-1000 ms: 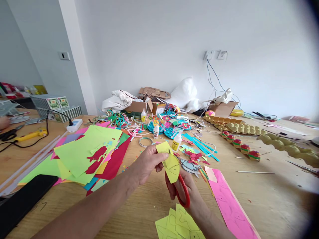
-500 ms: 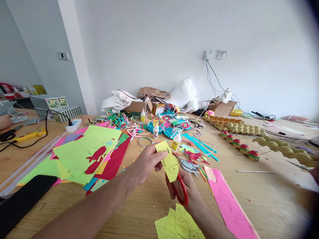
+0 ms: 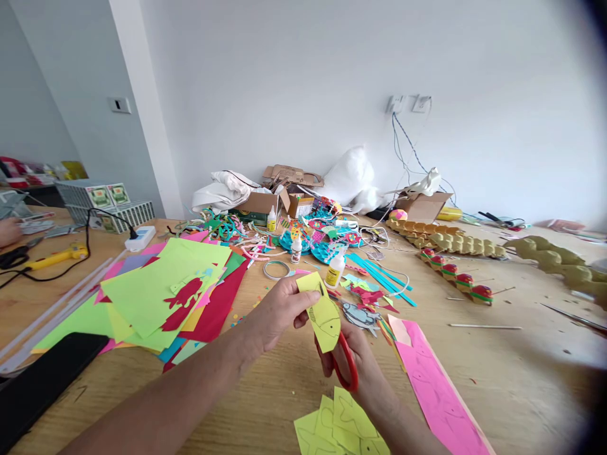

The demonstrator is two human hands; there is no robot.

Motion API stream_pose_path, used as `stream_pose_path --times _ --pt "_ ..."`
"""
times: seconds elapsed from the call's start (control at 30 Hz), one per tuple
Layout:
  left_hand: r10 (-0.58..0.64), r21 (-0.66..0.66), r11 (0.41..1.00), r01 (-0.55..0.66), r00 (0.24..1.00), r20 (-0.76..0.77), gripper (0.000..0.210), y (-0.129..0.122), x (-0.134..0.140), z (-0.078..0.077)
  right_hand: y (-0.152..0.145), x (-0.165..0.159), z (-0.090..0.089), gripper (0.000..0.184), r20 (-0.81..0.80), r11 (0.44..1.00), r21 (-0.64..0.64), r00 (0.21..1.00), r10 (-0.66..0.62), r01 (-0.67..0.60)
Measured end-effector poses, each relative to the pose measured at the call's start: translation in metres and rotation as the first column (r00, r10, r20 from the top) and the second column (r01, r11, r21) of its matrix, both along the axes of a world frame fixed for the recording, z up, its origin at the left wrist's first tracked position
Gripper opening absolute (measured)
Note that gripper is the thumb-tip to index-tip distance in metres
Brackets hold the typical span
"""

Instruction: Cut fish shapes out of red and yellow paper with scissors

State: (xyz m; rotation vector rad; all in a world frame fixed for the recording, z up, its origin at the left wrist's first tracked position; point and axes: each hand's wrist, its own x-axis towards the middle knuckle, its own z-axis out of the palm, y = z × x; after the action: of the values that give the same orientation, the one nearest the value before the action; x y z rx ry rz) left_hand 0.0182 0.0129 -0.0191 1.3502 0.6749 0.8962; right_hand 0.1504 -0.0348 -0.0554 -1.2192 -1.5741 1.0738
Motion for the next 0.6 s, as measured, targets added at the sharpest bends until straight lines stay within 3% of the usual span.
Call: stream_pose_path --times 0.4,0.6 --pt "-0.024 -0.054 0.998 0.023 1.000 -0.016 0.017 0.0019 -0.0043 0.0016 0.0020 0.0000 -0.0066 0.031 -0.052 0.998 -0.055 0.999 -0.004 0.001" --pt "-0.059 -0.048 0.997 0.058 0.998 -0.021 0.018 0.0028 -0.0042 0.0022 0.0009 -0.0004 -0.0018 0.037 -0.041 0.997 -0.072 0.999 -0.007 0.004"
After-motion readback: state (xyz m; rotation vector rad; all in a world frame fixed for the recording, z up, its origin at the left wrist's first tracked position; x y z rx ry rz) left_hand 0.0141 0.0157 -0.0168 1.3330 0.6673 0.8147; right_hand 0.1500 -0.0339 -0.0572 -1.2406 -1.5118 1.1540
